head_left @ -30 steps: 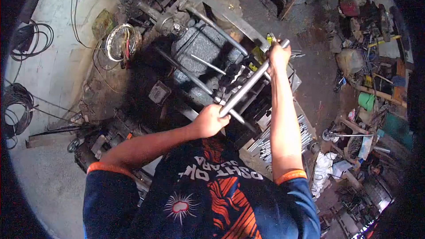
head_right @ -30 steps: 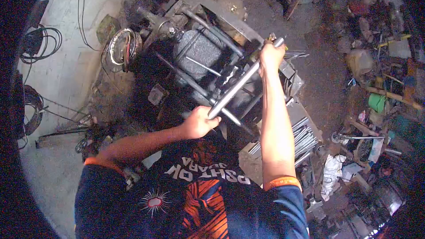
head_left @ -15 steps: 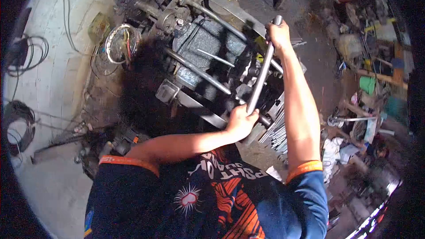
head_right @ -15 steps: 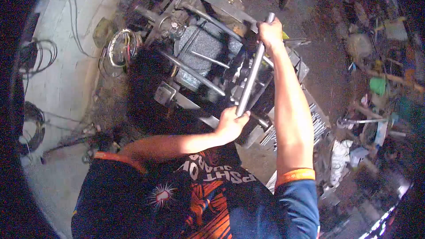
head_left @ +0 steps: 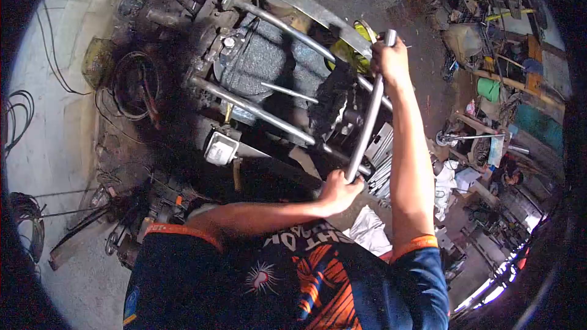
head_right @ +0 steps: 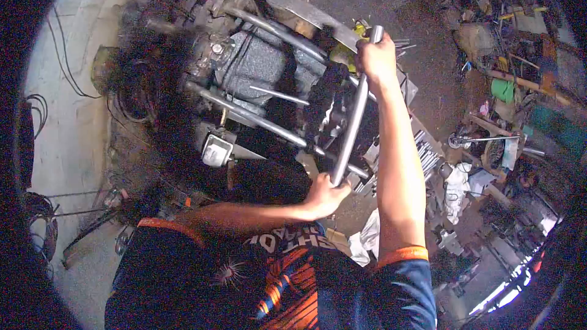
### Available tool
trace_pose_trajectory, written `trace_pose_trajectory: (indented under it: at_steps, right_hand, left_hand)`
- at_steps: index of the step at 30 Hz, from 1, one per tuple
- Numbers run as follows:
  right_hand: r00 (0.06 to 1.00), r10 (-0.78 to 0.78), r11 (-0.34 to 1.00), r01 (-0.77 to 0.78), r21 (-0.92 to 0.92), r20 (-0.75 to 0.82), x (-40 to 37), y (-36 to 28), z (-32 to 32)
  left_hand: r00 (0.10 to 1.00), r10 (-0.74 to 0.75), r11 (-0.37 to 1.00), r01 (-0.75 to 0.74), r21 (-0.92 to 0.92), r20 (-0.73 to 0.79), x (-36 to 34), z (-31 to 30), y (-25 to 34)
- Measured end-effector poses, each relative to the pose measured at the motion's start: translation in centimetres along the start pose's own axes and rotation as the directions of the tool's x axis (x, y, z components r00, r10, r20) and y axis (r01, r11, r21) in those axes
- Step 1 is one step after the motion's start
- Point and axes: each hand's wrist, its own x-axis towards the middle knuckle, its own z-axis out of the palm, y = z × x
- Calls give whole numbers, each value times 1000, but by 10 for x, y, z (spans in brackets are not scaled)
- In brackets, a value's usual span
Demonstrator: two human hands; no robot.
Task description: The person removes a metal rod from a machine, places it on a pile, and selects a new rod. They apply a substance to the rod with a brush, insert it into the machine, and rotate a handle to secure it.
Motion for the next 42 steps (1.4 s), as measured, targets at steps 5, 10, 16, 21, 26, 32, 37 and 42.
trace_pose_trajectory:
  at_steps: [5, 10, 16, 21, 26, 32, 37, 42]
  right_hand:
    - [999, -28, 994, 26, -104, -16, 3, -1, -3]
    - [992, -70, 980, 88, -180, 104, 2, -5, 4]
    - [970, -201, 937, 231, -261, 137, -3, -6, 5]
    - [993, -90, 936, 112, -333, 80, -9, -19, 10]
    - [992, -79, 896, 115, -429, 101, -13, -32, 19]
    - [566, 219, 460, 658, -596, 795, -82, -18, 146]
    - [618, 41, 478, 678, -559, 785, -81, -27, 136]
    - [497, 177, 386, 759, -525, 849, -137, -40, 89]
  left_hand:
    - [892, 452, 874, -438, 211, -21, -1, 17, -24]
    - [977, 201, 972, -208, -111, -70, 0, 41, -25]
    - [992, 114, 980, -121, -161, -49, 2, 36, -10]
    - [994, -13, 946, 47, -321, 106, 6, 40, -17]
    - [968, 244, 916, -212, -341, 56, 12, 63, -34]
    - [967, 244, 564, -85, -821, 68, 75, 105, 99]
    - [762, 453, 889, -425, -172, 463, 24, 12, -40]
    - [149, 115, 954, -292, -67, 982, -11, -207, 2]
